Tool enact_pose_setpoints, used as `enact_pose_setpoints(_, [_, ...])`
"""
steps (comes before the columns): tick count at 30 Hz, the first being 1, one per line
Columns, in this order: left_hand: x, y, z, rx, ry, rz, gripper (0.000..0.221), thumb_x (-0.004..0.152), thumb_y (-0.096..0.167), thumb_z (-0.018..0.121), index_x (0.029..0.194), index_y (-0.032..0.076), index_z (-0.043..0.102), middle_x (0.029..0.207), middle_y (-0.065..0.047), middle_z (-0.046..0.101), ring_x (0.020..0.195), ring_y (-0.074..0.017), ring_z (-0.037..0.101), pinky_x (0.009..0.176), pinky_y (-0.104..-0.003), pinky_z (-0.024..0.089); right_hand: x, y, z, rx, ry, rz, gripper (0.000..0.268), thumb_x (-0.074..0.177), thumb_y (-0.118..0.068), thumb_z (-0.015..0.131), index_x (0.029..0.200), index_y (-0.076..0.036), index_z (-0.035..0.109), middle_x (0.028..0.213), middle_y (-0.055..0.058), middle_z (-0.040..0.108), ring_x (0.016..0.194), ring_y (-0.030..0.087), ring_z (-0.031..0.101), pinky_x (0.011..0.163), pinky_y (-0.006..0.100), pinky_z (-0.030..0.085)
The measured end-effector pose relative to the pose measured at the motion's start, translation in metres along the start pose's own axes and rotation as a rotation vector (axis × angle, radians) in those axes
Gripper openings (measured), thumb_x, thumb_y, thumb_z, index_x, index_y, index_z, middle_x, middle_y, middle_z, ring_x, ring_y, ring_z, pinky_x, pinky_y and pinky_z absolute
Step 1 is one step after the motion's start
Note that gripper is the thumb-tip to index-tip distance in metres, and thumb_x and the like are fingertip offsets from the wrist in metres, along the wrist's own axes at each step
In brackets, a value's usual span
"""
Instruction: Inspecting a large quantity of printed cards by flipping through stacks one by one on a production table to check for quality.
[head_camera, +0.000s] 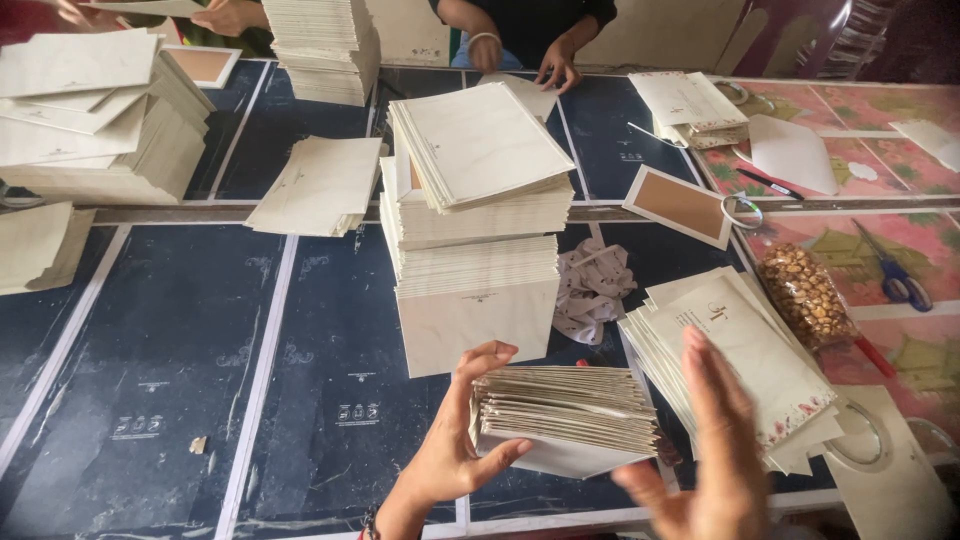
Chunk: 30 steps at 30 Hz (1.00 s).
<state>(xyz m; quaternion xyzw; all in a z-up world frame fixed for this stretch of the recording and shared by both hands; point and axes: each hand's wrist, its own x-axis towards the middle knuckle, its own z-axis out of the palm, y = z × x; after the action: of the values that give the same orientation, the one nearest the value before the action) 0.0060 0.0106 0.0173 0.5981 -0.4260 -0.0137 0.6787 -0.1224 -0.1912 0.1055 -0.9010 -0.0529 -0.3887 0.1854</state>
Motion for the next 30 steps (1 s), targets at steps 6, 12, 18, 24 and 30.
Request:
enact_pose_setpoints(6, [-0.008, -0.002, 0.005, 0.054, 0.040, -0.027, 0.093, 0.095, 0.048, 0.071, 0.158, 0.005, 0.019, 0.159, -0.022, 0.041, 0.152, -0.0380, 0.039, 0.126, -0.056, 0.027, -0.005, -0.001, 0.056, -0.195, -0.522, -0.405, 0.116, 0.088, -0.085, 0.057, 0.161, 0.000, 0.029, 0.169, 0.018, 0.031, 0.156, 0.028, 0.032, 0.128, 0.043, 0.022])
enact_pose_setpoints(12, [-0.008, 0.004, 0.004, -0.001, 0.023, -0.097, 0.094, 0.086, 0.011, 0.068, 0.162, 0.006, 0.012, 0.165, -0.024, 0.029, 0.157, -0.0370, 0.029, 0.126, -0.054, 0.026, -0.019, -0.011, 0.089, -0.414, -0.407, -0.602, 0.153, 0.066, -0.112, 0.058, 0.163, 0.000, 0.022, 0.169, 0.019, 0.027, 0.158, 0.026, 0.027, 0.132, 0.043, 0.017])
enact_pose_setpoints(18, [-0.008, -0.012, 0.002, 0.041, -0.002, -0.122, 0.118, 0.087, 0.057, 0.073, 0.163, 0.007, -0.001, 0.168, -0.026, 0.020, 0.159, -0.0387, 0.024, 0.124, -0.060, 0.022, 0.006, -0.027, 0.054, -0.053, -0.300, -0.349, 0.117, 0.089, -0.070, 0.066, 0.164, 0.000, 0.012, 0.173, 0.025, 0.016, 0.162, 0.036, 0.021, 0.132, 0.054, 0.020])
enact_pose_setpoints(24, [-0.007, -0.015, -0.001, 0.009, -0.036, -0.152, 0.118, 0.088, 0.056, 0.073, 0.164, 0.010, -0.004, 0.170, -0.023, 0.019, 0.160, -0.0362, 0.022, 0.113, -0.058, 0.036, 0.020, -0.019, 0.054, -0.126, -0.524, -0.402, 0.139, 0.075, -0.081, 0.079, 0.165, -0.001, 0.010, 0.175, 0.018, 0.005, 0.161, 0.033, 0.013, 0.129, 0.046, 0.015])
enact_pose_setpoints(30, [-0.004, -0.017, -0.002, -0.013, -0.033, -0.086, 0.111, 0.092, 0.053, 0.071, 0.165, 0.009, -0.001, 0.170, -0.023, 0.022, 0.160, -0.0380, 0.022, 0.124, -0.055, 0.023, 0.002, 0.013, 0.073, -0.536, -0.506, -0.573, 0.180, 0.053, -0.121, 0.072, 0.167, 0.001, 0.005, 0.175, 0.017, 0.010, 0.159, 0.025, 0.016, 0.129, 0.037, 0.015])
